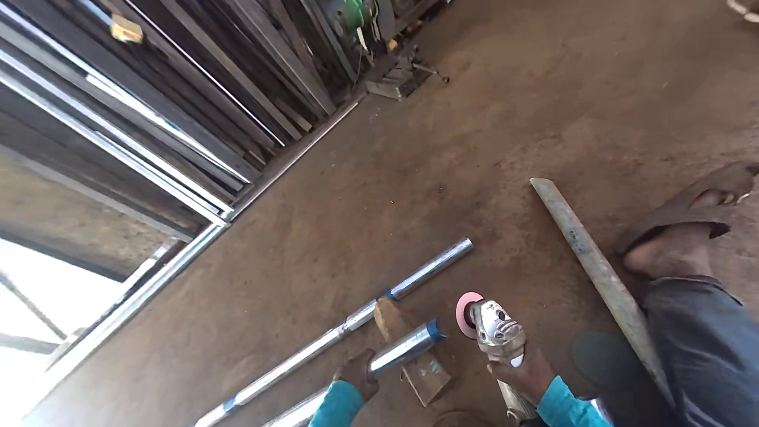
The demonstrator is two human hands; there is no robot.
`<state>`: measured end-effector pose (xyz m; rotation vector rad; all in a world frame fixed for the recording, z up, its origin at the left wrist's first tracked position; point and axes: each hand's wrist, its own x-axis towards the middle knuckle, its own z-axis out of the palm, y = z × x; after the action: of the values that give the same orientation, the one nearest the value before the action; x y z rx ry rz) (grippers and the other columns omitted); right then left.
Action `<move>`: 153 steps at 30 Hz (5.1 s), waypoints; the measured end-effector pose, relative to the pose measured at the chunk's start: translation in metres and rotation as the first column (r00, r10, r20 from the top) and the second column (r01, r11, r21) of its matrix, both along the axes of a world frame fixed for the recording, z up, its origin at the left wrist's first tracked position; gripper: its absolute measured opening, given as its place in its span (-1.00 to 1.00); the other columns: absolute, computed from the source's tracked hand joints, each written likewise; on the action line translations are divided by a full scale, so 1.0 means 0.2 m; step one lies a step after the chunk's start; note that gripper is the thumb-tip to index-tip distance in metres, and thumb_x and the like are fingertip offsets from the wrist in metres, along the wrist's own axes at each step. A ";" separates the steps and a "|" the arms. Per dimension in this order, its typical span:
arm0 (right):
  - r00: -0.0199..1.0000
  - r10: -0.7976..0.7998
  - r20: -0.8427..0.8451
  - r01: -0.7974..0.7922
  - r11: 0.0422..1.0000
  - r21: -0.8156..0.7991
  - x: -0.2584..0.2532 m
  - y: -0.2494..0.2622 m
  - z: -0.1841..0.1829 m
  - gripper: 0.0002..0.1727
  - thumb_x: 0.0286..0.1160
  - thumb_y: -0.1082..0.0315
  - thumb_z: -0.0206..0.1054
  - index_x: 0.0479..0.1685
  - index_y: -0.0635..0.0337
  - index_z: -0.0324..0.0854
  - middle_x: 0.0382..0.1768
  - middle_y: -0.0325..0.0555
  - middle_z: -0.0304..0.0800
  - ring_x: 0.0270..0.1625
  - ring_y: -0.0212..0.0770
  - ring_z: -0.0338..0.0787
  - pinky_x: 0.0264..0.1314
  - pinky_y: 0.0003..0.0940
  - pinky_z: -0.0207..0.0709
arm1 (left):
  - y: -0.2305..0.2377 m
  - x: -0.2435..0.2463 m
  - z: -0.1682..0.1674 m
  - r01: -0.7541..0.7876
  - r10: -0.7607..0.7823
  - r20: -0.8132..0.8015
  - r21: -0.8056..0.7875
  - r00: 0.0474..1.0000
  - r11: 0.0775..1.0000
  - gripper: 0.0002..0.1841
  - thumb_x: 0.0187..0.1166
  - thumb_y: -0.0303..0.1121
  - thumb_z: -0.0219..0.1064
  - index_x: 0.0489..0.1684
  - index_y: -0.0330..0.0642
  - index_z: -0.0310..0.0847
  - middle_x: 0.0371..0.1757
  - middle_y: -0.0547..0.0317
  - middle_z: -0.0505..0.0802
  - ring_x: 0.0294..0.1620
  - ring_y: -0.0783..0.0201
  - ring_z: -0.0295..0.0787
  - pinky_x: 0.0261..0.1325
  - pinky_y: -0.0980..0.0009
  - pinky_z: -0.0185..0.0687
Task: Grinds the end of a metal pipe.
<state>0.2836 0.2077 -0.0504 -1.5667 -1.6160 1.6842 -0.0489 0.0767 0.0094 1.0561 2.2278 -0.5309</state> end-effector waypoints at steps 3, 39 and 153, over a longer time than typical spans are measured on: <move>0.999 0.040 -0.024 -0.040 0.999 0.014 -0.01 -0.02 0.03 0.13 -0.33 -0.02 0.76 0.48 0.36 0.44 0.15 0.07 0.82 0.21 -0.12 0.82 0.38 -0.10 0.65 | -0.01 -0.02 0.01 0.046 -0.030 0.189 -0.081 0.981 0.996 -0.18 0.26 -0.30 0.61 0.67 -0.13 0.40 0.34 -0.33 0.78 0.39 -0.28 0.72 0.47 -0.27 0.54; 0.965 0.161 0.205 -0.151 0.987 -0.063 -0.10 -0.11 0.11 0.17 -0.15 -0.08 0.74 0.65 0.23 0.32 0.25 0.10 0.80 0.28 0.06 0.82 0.38 0.10 0.64 | -0.01 0.03 -0.02 0.050 -0.052 -0.027 -0.088 0.998 0.995 -0.28 0.22 -0.02 0.60 0.45 -0.08 0.62 0.28 -0.19 0.84 0.37 -0.21 0.75 0.44 -0.26 0.55; 0.848 0.529 0.012 -0.513 0.828 -0.227 0.26 0.17 0.12 -0.18 -0.06 0.16 0.78 0.33 0.26 0.57 0.07 0.05 0.81 0.14 -0.12 0.81 0.30 -0.08 0.65 | -0.47 0.17 -0.41 0.535 -0.025 -0.629 0.639 0.777 0.553 -0.56 0.02 -0.20 0.54 -0.10 -0.25 0.82 -0.09 -0.13 0.90 -0.11 -0.23 0.87 -0.04 -0.25 0.68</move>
<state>0.3350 0.2413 -0.0272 -1.3632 -2.1060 2.1608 -0.0146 -0.0174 -0.0733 1.9889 2.9277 0.1386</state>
